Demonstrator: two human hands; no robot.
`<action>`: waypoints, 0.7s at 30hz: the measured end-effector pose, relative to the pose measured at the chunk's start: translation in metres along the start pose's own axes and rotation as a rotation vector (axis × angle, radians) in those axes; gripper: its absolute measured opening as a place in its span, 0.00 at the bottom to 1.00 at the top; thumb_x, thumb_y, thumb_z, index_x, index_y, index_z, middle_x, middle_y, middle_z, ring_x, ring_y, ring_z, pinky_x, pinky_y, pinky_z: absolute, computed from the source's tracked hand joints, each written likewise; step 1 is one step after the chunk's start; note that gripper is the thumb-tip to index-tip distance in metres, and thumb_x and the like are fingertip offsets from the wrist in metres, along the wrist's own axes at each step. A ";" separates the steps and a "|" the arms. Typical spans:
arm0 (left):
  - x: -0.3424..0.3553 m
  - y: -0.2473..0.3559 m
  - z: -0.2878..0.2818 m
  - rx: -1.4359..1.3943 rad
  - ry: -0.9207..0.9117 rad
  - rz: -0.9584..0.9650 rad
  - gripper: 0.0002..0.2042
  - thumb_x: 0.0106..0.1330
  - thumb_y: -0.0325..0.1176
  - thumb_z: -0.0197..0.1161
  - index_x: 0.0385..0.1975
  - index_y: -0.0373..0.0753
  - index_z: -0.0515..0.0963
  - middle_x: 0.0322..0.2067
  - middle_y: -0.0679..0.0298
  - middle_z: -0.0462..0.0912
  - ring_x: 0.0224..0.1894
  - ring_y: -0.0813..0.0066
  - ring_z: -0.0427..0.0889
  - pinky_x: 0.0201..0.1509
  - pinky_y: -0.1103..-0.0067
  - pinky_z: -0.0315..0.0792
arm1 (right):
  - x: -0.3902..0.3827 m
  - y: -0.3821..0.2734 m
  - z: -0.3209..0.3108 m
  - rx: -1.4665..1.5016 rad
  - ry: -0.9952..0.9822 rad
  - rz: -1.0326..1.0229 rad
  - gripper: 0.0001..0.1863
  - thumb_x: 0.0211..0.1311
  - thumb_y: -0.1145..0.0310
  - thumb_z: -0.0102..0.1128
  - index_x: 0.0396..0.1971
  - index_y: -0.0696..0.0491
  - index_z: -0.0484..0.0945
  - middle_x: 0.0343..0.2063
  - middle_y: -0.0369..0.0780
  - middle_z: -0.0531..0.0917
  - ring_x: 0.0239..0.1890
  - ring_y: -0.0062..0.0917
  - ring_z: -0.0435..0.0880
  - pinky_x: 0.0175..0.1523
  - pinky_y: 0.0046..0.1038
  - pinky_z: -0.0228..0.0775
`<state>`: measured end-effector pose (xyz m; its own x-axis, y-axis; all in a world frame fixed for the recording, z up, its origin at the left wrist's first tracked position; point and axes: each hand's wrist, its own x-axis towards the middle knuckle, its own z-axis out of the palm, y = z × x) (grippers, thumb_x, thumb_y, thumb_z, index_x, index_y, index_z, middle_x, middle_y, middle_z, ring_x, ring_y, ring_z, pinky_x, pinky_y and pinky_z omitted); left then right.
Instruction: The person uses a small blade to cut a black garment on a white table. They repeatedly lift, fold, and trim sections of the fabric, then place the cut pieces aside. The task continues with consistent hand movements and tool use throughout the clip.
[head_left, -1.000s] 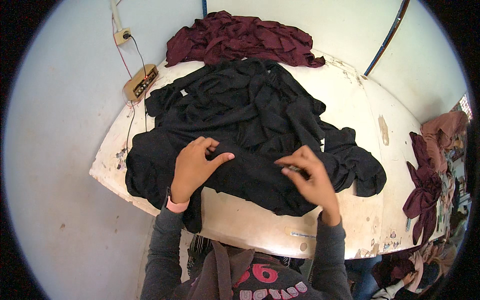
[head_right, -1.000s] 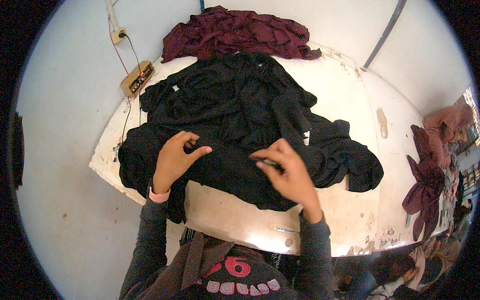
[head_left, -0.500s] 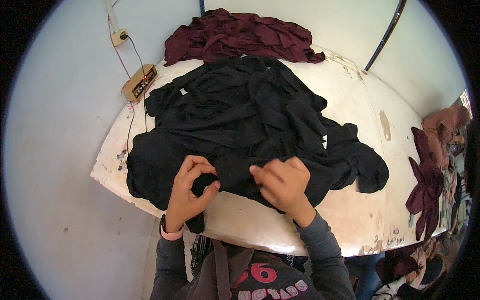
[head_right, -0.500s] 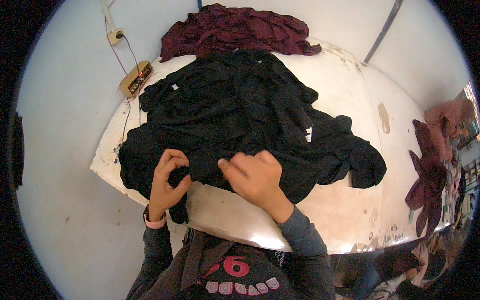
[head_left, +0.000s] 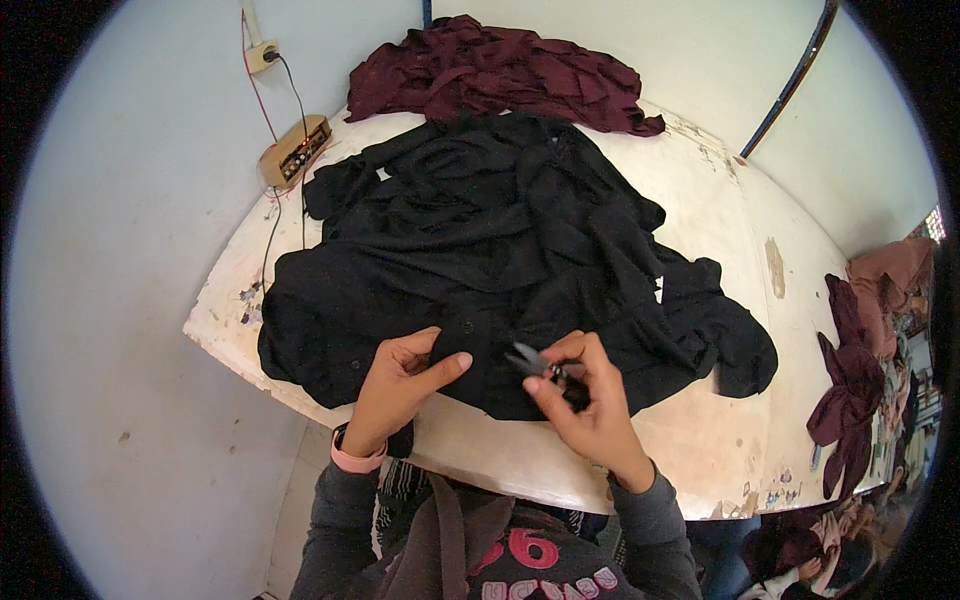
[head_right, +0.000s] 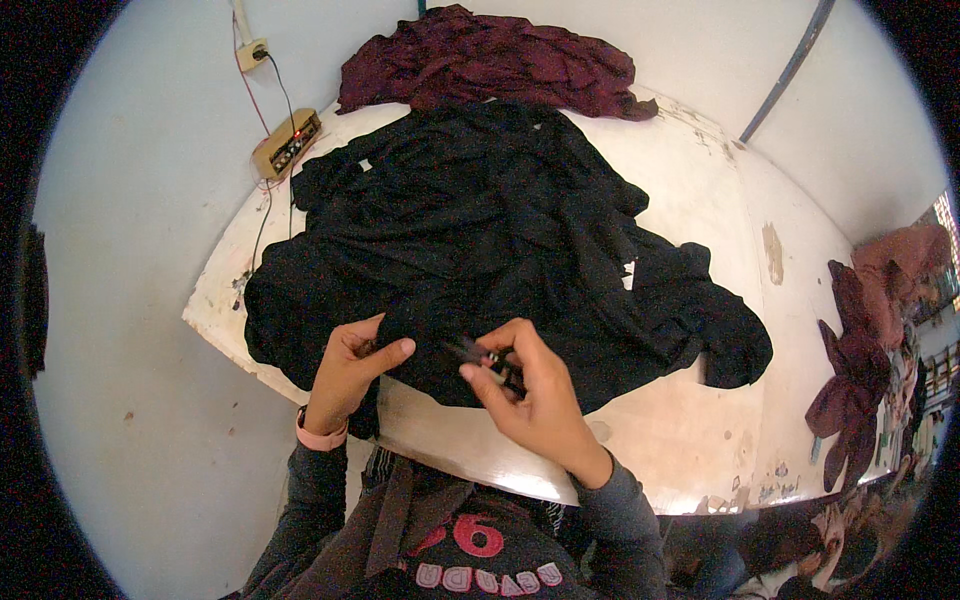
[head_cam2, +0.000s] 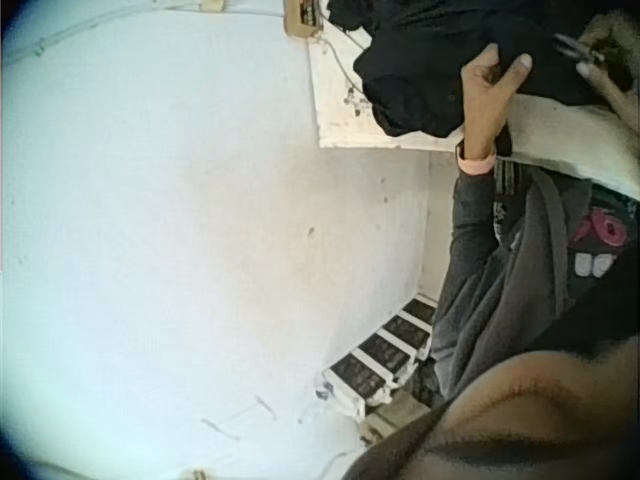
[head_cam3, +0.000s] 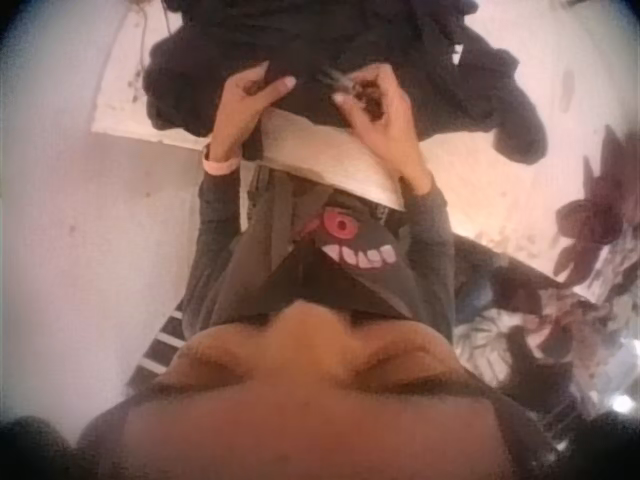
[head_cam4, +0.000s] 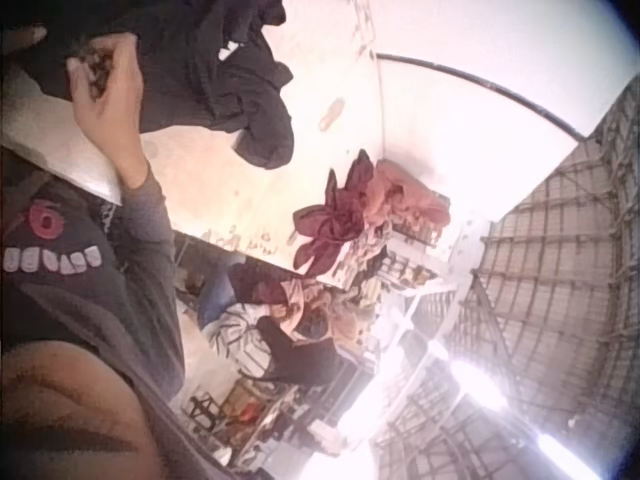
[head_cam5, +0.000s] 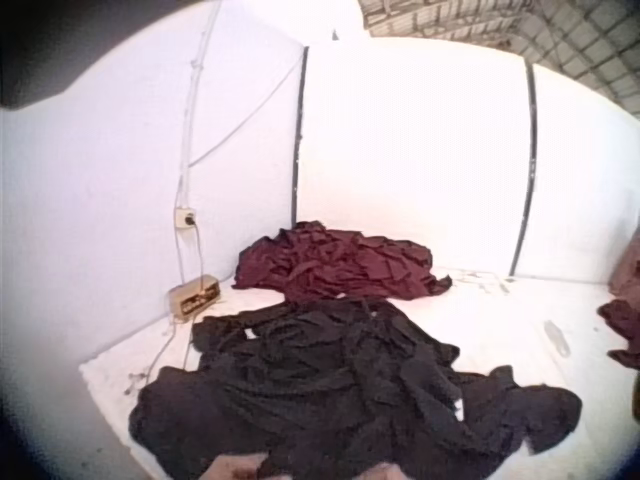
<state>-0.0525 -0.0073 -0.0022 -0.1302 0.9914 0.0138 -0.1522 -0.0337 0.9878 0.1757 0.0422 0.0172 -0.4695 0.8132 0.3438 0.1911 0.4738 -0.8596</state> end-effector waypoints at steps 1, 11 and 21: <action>0.000 -0.005 -0.003 0.036 -0.014 0.025 0.14 0.67 0.30 0.71 0.22 0.36 0.74 0.25 0.78 0.66 0.29 0.91 0.60 0.30 0.84 0.53 | 0.005 -0.004 -0.002 0.006 0.022 -0.007 0.15 0.62 0.71 0.71 0.45 0.56 0.77 0.30 0.39 0.83 0.28 0.17 0.81 0.30 0.21 0.71; -0.010 0.002 0.004 0.217 -0.086 0.194 0.18 0.66 0.29 0.72 0.22 0.30 0.66 0.27 0.74 0.61 0.29 0.90 0.57 0.29 0.83 0.50 | 0.018 -0.015 0.009 -0.074 -0.005 -0.091 0.08 0.63 0.75 0.70 0.39 0.61 0.82 0.26 0.38 0.86 0.26 0.12 0.79 0.31 0.16 0.66; -0.009 0.004 0.003 -0.146 -0.106 -0.049 0.11 0.68 0.27 0.67 0.49 0.33 0.84 0.43 0.68 0.88 0.44 0.83 0.82 0.52 0.82 0.73 | 0.024 0.007 0.012 0.162 0.197 -0.036 0.09 0.64 0.72 0.70 0.39 0.59 0.81 0.24 0.36 0.84 0.26 0.11 0.77 0.29 0.18 0.66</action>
<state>-0.0488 -0.0161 0.0019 -0.0167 0.9998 -0.0095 -0.2974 0.0041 0.9548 0.1554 0.0611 0.0148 -0.2937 0.8543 0.4288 0.0290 0.4563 -0.8893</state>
